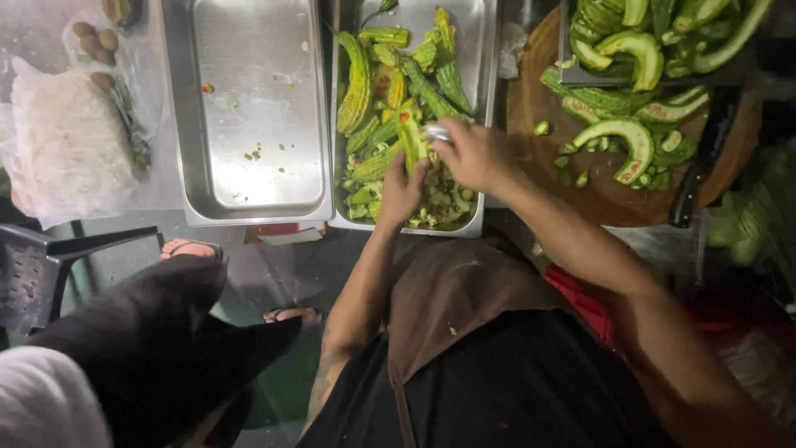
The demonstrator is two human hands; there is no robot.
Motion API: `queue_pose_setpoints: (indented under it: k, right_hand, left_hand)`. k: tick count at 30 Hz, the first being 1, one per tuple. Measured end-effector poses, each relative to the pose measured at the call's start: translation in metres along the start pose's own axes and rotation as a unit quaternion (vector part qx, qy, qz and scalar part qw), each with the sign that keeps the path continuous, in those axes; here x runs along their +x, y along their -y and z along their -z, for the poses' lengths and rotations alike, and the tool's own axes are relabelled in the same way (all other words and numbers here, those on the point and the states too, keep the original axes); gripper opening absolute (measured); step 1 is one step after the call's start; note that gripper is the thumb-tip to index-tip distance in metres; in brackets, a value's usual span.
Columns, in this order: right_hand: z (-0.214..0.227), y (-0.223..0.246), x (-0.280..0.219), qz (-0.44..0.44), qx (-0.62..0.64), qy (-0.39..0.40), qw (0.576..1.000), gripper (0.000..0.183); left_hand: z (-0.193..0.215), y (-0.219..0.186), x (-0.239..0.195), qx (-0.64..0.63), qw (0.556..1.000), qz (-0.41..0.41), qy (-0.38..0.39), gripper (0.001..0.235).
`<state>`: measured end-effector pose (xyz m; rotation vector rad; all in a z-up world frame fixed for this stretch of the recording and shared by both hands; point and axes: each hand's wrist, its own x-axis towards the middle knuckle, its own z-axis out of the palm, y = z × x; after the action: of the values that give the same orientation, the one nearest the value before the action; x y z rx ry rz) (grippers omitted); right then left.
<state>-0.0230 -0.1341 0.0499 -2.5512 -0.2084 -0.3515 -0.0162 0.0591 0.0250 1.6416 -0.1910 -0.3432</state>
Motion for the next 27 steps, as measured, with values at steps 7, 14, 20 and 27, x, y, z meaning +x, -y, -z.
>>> queue_pose_setpoints:
  k: [7, 14, 20, 27]
  right_hand:
    - [0.003, -0.032, 0.020, -0.020, -0.095, 0.127, 0.987, 0.029]
    - [-0.005, -0.040, 0.033, 0.060, 0.047, -0.064, 0.995, 0.032]
    - [0.024, 0.019, 0.011, 0.049, 0.015, 0.125, 0.991, 0.025]
    - [0.005, -0.012, 0.021, -0.003, -0.097, 0.199, 0.975, 0.032]
  left_hand:
    - [0.005, -0.026, -0.020, 0.078, 0.996, -0.033, 0.039, 0.035]
    - [0.028, -0.045, -0.014, 0.131, 0.989, 0.013, 0.064, 0.047]
    - [0.039, -0.063, -0.015, 0.223, 0.968, 0.048, 0.101, 0.074]
    - [0.030, -0.011, -0.019, 0.255, 0.962, -0.021, 0.095, 0.053]
